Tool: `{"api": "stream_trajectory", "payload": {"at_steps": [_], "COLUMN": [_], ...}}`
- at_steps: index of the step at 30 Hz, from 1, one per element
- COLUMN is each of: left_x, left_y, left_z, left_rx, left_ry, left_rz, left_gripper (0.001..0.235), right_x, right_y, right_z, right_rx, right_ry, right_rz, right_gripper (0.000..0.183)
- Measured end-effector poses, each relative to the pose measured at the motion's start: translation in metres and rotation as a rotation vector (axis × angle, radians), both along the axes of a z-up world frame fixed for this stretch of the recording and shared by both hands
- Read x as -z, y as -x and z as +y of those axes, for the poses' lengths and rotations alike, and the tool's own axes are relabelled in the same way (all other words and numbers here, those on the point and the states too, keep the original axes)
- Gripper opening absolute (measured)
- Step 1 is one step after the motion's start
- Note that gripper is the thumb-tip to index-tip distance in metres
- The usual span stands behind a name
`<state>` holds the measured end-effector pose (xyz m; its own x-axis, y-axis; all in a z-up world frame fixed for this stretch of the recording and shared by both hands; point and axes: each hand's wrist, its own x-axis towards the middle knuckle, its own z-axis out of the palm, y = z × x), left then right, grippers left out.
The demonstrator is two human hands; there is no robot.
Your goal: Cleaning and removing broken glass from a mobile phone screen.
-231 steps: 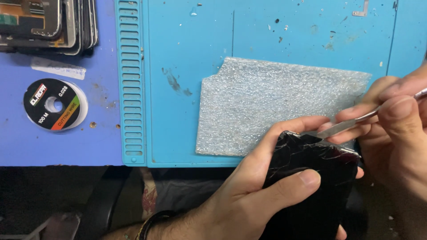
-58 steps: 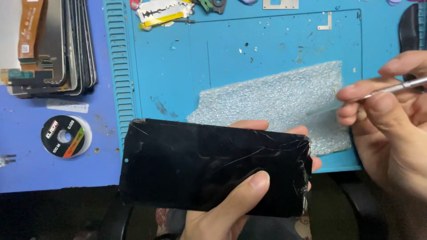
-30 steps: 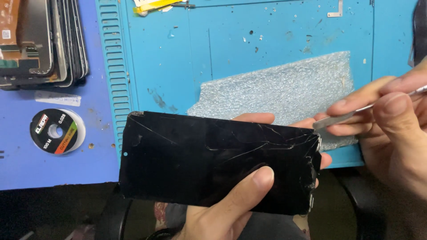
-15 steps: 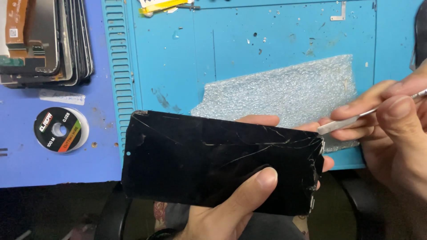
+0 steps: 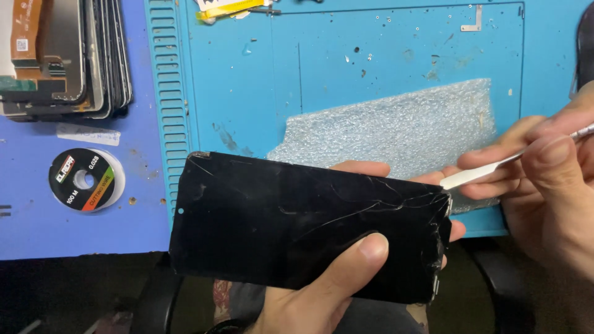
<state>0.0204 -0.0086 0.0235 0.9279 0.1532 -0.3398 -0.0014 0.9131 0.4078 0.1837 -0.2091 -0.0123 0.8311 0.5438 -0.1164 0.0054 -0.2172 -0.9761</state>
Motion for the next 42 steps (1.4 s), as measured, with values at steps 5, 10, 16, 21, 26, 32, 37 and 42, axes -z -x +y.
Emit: {"api": "stream_trajectory", "payload": {"at_steps": [5,10,16,21,26,32,37,42], "left_x": [-0.002,0.001,0.0,-0.002,-0.003,0.002,0.0,-0.006], "left_y": [0.002,0.0,0.001,0.001,0.001,0.001,-0.001,0.001], "left_z": [0.0,0.0,0.0,0.0,-0.002,-0.004,-0.001,0.004], "left_rx": [-0.001,0.006,0.015,-0.009,-0.027,0.001,0.02,0.056], "left_ry": [-0.019,0.001,0.027,-0.012,-0.038,-0.015,0.041,0.013], "left_rz": [0.004,-0.023,-0.033,-0.011,0.018,0.006,0.023,0.013], "left_gripper": [0.061,0.062,0.063,0.063,0.062,0.064,0.067,0.066], "right_x": [-0.001,0.0,0.002,-0.001,-0.004,0.0,0.008,0.029], "right_y": [-0.001,-0.002,0.0,-0.001,-0.001,-0.004,-0.008,-0.033], "right_z": [-0.001,-0.001,-0.005,0.001,0.003,-0.004,-0.008,-0.042], "right_rx": [-0.013,-0.019,0.005,-0.006,-0.036,-0.038,-0.003,-0.095], "right_ry": [0.02,-0.043,-0.049,-0.074,-0.036,-0.029,-0.113,-0.371], "right_rz": [0.003,0.028,0.027,0.04,0.013,0.01,0.1,0.07], "right_gripper": [0.029,0.028,0.024,0.023,0.026,0.023,0.02,0.028]}}
